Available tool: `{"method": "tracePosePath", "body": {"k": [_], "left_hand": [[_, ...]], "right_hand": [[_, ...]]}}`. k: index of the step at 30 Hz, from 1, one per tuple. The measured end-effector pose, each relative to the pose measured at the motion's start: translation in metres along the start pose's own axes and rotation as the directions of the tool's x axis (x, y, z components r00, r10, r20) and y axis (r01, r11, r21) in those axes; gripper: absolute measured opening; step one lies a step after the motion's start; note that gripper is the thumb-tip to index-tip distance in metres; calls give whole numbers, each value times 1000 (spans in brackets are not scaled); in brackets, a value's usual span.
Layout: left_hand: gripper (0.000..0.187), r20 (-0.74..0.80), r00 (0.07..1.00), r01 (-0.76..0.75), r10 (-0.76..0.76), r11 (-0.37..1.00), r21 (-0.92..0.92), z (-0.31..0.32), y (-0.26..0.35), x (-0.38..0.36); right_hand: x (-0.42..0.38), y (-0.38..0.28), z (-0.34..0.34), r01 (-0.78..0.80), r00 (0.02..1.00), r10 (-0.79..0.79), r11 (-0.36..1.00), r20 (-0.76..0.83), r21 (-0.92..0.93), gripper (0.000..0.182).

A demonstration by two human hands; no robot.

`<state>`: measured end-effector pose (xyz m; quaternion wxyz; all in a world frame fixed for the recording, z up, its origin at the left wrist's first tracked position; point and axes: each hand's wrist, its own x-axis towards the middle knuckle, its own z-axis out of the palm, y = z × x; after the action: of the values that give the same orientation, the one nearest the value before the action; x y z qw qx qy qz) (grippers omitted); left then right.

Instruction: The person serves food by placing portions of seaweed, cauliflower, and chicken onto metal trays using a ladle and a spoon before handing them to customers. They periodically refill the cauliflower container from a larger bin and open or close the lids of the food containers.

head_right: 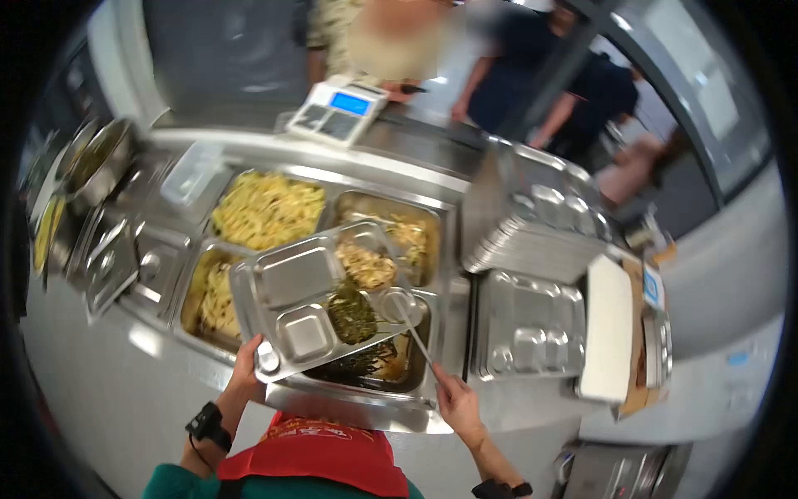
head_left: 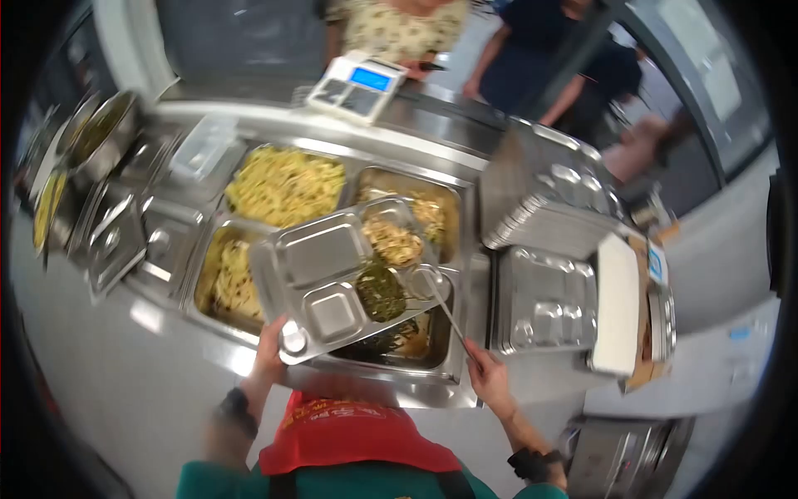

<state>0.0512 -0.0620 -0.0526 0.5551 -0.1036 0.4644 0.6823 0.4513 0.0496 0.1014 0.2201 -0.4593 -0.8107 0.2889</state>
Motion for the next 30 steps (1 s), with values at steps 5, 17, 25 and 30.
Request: {"method": "tracePosePath", "body": {"k": [5, 17, 25, 30], "left_hand": [[34, 166, 974, -200, 156, 935, 293, 0, 52, -1], [53, 265, 855, -460, 446, 415, 785, -15, 119, -60], [62, 197, 852, -414, 484, 395, 820, -6, 96, -81], [69, 161, 836, -410, 524, 403, 818, -8, 74, -105]], "right_hand": [[-28, -12, -15, -390, 918, 397, 894, 15, 219, 42], [-70, 65, 47, -193, 977, 209, 958, 54, -211, 42], [18, 127, -75, -102, 992, 28, 737, -120, -668, 42], [75, 216, -363, -793, 475, 539, 605, -696, -73, 19]]}}
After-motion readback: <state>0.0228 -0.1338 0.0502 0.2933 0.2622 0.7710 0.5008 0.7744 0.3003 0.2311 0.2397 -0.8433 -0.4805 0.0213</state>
